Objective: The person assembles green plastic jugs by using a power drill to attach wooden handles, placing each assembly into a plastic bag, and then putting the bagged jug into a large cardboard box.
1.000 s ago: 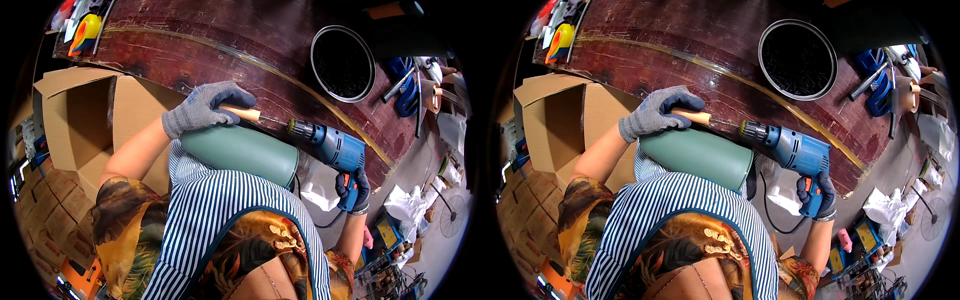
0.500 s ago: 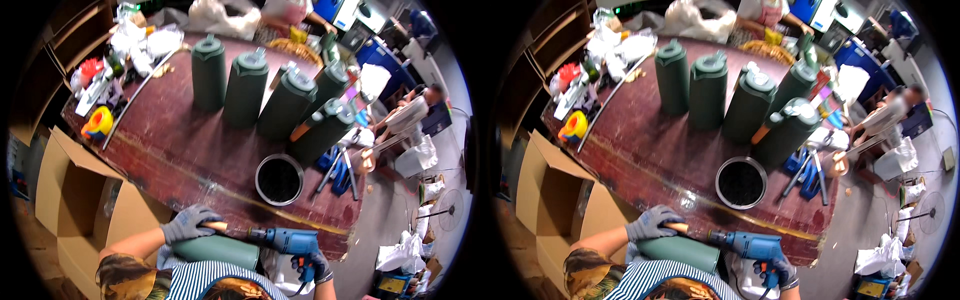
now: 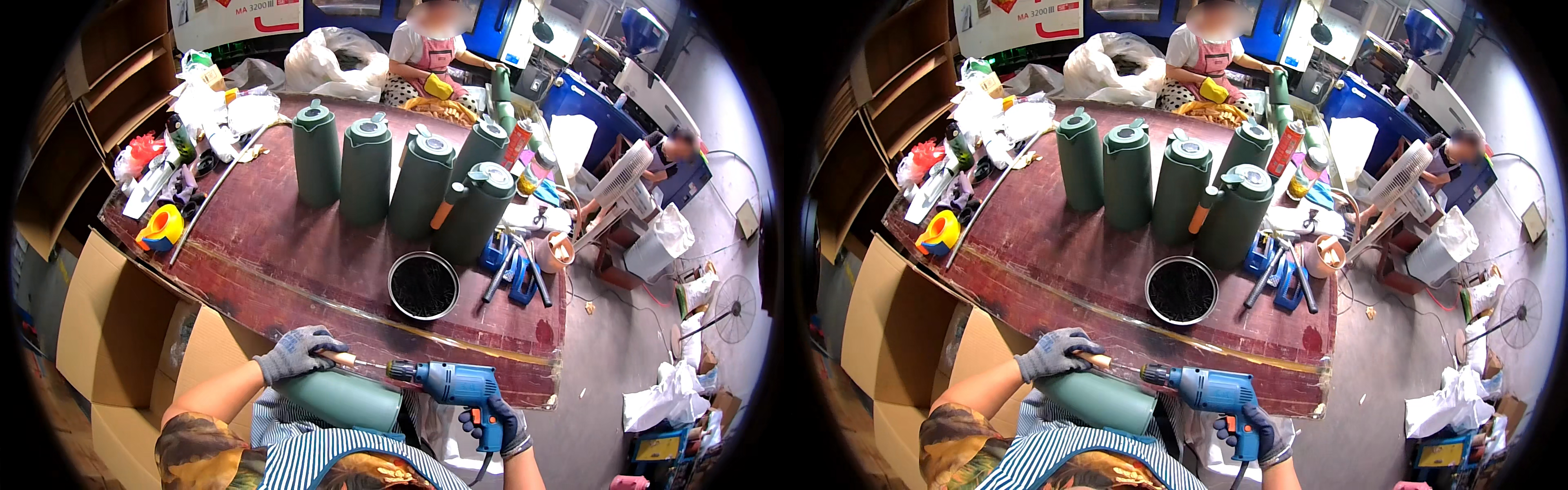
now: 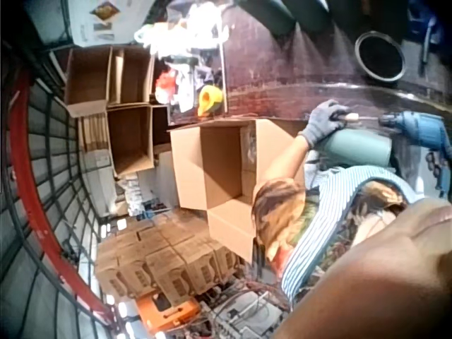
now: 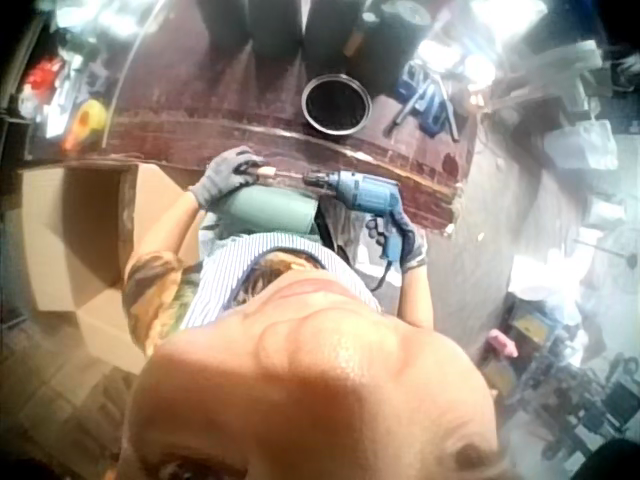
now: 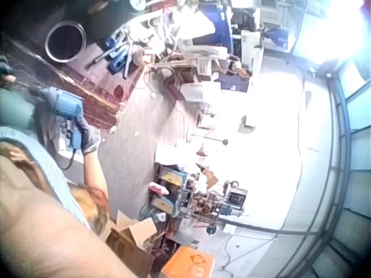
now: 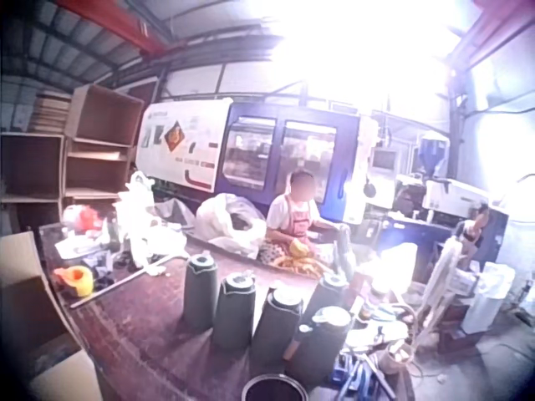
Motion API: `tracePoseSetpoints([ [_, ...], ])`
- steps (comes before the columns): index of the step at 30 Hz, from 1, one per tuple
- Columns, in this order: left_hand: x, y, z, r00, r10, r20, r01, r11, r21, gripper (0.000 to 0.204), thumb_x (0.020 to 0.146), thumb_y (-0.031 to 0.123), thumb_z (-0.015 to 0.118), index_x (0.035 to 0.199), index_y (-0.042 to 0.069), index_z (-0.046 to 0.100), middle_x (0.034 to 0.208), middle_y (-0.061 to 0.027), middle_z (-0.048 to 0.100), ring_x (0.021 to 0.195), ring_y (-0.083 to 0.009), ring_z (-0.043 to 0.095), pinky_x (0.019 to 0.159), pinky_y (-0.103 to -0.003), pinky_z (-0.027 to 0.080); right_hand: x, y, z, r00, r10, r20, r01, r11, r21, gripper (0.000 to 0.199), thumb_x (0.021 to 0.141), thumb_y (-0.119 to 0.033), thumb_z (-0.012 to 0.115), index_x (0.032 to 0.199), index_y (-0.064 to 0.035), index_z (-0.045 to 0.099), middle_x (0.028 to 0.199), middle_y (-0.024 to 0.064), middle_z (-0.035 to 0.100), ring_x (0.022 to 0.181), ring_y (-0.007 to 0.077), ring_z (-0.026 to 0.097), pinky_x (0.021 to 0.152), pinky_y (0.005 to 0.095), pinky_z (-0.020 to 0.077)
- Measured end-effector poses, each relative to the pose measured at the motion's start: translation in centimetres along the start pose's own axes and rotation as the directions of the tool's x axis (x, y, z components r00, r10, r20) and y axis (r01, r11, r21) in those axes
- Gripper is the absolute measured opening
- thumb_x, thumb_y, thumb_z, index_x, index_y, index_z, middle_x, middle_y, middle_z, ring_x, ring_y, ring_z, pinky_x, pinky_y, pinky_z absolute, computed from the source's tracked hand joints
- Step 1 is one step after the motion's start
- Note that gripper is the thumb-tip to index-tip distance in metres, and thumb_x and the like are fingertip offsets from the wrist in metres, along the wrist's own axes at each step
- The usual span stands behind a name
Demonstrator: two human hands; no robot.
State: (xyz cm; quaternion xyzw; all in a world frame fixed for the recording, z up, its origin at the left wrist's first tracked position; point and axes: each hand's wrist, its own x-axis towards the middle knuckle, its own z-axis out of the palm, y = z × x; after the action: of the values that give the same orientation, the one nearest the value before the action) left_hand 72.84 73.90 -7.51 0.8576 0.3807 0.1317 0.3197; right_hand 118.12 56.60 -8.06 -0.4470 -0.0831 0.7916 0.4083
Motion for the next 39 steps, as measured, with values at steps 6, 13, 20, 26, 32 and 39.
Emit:
tracePoseSetpoints([
  [6,0.1,-0.9,1.5,0.998,-0.057,0.017,0.059,0.988,-0.146,0.048,0.076,0.025,0.079,0.121,0.011,0.071,0.108,-0.0126,0.068,0.104,-0.0305,0.065,0.093,-0.040,0.052,0.2,1.7,-1.7,0.990,-0.116,0.078,0.126,0.983,-0.137,0.072,0.090,-0.031,0.067,0.147,0.0012,0.037,0.118,0.0308,0.064,0.093,0.0379,0.072,0.072,0.0410,0.0632],
  [13,0.4,-0.2,1.0,0.997,-0.066,0.031,0.069,0.991,-0.117,0.047,0.076,0.027,0.078,0.120,0.011,0.071,0.109,-0.0118,0.068,0.104,-0.0302,0.065,0.094,-0.040,0.051,1.7,-0.3,-1.3,0.984,-0.157,0.080,0.173,0.946,-0.272,0.071,0.089,-0.038,0.069,0.142,0.0030,0.044,0.112,0.0273,0.068,0.089,0.0326,0.073,0.070,0.0411,0.0635],
  [20,0.6,-0.8,1.3,0.997,-0.073,0.034,0.077,0.990,-0.115,0.046,0.077,0.028,0.075,0.121,0.014,0.070,0.107,-0.0120,0.067,0.103,-0.0319,0.064,0.093,-0.042,0.051,3.1,0.4,-2.9,0.994,0.021,0.107,-0.019,1.000,-0.022,0.070,0.097,-0.049,0.060,0.139,0.0055,0.047,0.104,0.0270,0.070,0.080,0.0277,0.074,0.062,0.0301,0.0601],
  [26,0.7,-1.0,1.4,0.997,-0.067,0.031,0.070,0.993,-0.096,0.043,0.078,0.028,0.074,0.119,0.015,0.070,0.107,-0.0107,0.067,0.104,-0.0308,0.064,0.094,-0.042,0.051,3.2,-0.3,-2.5,0.995,0.053,0.089,-0.050,0.998,-0.035,0.071,0.096,-0.050,0.061,0.137,0.0066,0.048,0.103,0.0263,0.070,0.082,0.0284,0.074,0.067,0.0316,0.0629],
  [32,0.8,-0.9,1.4,0.999,-0.049,0.016,0.051,0.992,-0.119,0.044,0.077,0.029,0.074,0.119,0.014,0.070,0.107,-0.0113,0.067,0.104,-0.0319,0.064,0.094,-0.043,0.050,3.5,0.2,-3.3,0.995,0.024,0.100,-0.020,0.999,-0.039,0.070,0.096,-0.050,0.060,0.136,0.0065,0.049,0.104,0.0257,0.070,0.082,0.0282,0.074,0.069,0.0326,0.0628],
  [39,0.7,-0.9,1.5,0.998,-0.061,-0.002,0.061,0.993,-0.100,0.046,0.076,0.029,0.076,0.117,0.010,0.071,0.108,-0.0118,0.069,0.104,-0.0307,0.065,0.094,-0.041,0.050,2.9,-0.2,-1.4,1.000,0.002,-0.025,-0.005,0.990,-0.141,0.073,0.094,-0.056,0.060,0.135,0.0036,0.052,0.098,0.0239,0.071,0.071,0.0238,0.069,0.059,0.0293,0.0552],
])
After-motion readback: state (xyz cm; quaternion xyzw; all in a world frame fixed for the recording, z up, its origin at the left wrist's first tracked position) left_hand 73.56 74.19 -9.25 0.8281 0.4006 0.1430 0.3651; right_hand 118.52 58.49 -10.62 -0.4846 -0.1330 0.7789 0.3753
